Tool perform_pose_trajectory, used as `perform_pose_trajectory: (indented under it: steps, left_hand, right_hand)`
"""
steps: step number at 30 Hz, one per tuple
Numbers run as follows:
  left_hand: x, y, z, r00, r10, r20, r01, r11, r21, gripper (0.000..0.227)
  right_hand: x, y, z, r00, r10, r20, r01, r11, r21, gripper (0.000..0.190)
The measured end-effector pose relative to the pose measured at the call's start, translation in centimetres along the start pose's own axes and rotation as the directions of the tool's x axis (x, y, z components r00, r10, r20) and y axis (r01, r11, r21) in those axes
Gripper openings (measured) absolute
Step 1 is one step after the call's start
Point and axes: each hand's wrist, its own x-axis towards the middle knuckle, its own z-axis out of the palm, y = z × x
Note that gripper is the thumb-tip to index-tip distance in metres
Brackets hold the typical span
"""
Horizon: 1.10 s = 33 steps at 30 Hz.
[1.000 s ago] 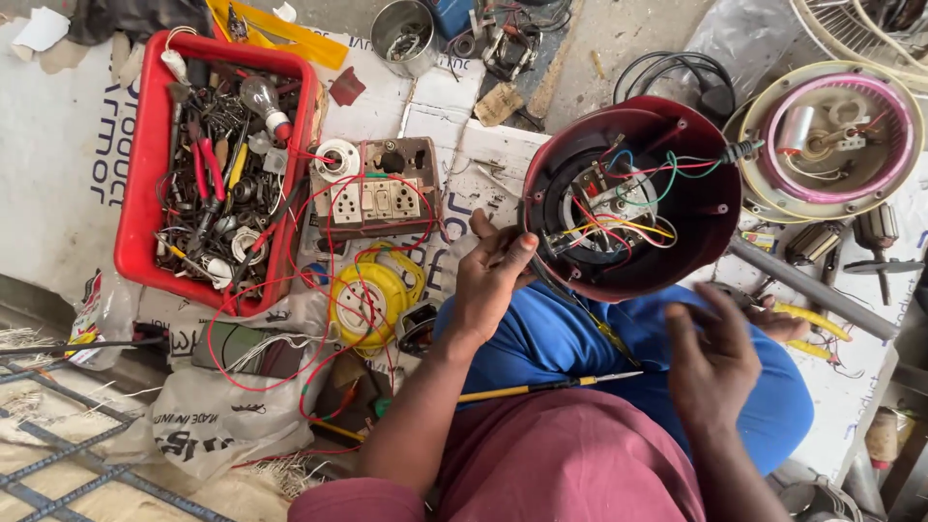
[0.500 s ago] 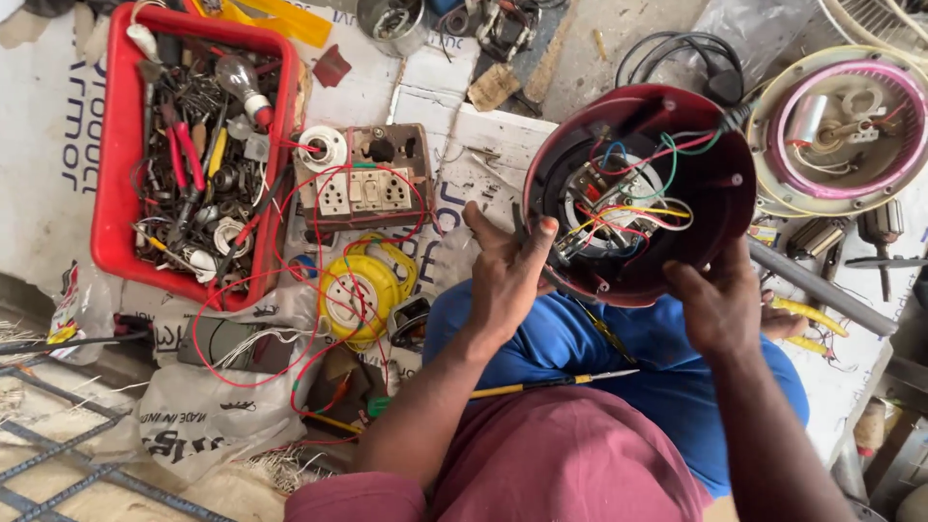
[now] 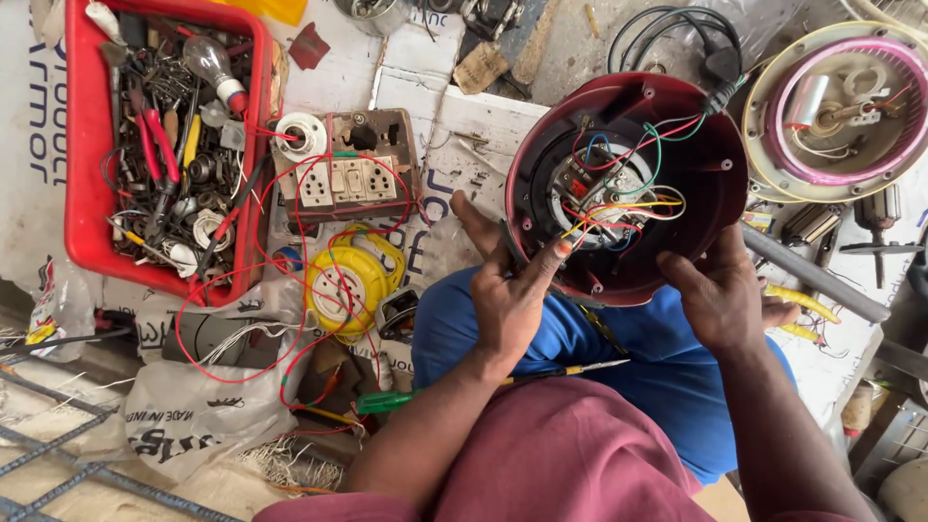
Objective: The person works on a ceiling fan motor using a screwdriver before setting it aside to disassemble a red blender. They use a screwdriver to disconnect the internal wiring and remove the motor assembly from the blender housing.
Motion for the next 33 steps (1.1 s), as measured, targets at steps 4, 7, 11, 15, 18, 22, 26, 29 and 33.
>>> perform_pose_trajectory:
  steps: [4,7,11,15,18,22,26,29,33]
  left_hand:
    - [0.0,-1.0,-0.1,0.997,0.072,0.035,-0.062,0.971,-0.230,0.037]
    - [0.6,-2.7,-0.6,0.934,0.350,0.072,-0.352,0.936,0.015,0.037]
    - [1.5,-0.6,-1.1,0.921,0.362,0.145,-0.371,0.928,0.038,0.049]
    - [1.9,1.1,-1.5,0.952,0.252,0.172,-0.243,0.967,-0.071,0.066]
    - [2.1,0.0,-2.2,0.954,0.232,0.190,-0.220,0.972,-0.078,0.076]
    - [2.5,0.2,-3.1,0.946,0.241,0.217,-0.227,0.970,-0.087,0.072]
    - [2.0,2.0,-2.8,0.950,0.216,0.224,-0.183,0.970,-0.161,0.062]
    - [1.0,1.5,-2.2,0.968,0.122,0.217,-0.086,0.982,-0.170,0.057]
    - [-0.7,0.7,-1.1,0.979,0.153,0.134,-0.138,0.984,-0.114,0.051]
  right_hand:
    - [-0.3,0.7,0.8,0.997,-0.074,-0.009,0.075,0.991,0.107,0.064]
    - [-1.6,1.3,1.6,0.957,-0.282,-0.071,0.286,0.957,0.050,0.062]
    - [-5.6,-2.7,5.0,0.962,-0.220,-0.165,0.256,0.934,0.250,0.073]
    - [-6.7,-0.6,5.7,0.919,-0.382,-0.101,0.353,0.908,-0.224,0.057]
    - [-6.3,0.2,5.8,0.929,-0.352,-0.115,0.332,0.929,-0.166,0.045]
    - [-5.3,0.4,5.0,0.948,-0.300,-0.102,0.298,0.954,-0.040,0.031]
    - [-3.8,-0.2,2.7,0.913,-0.403,-0.056,0.389,0.905,-0.175,0.030]
    - [-2.4,0.1,0.0,0.931,-0.351,0.103,0.355,0.935,-0.023,0.031]
    - [-0.9,-0.8,-1.3,0.895,-0.395,0.207,0.369,0.917,0.153,0.031]
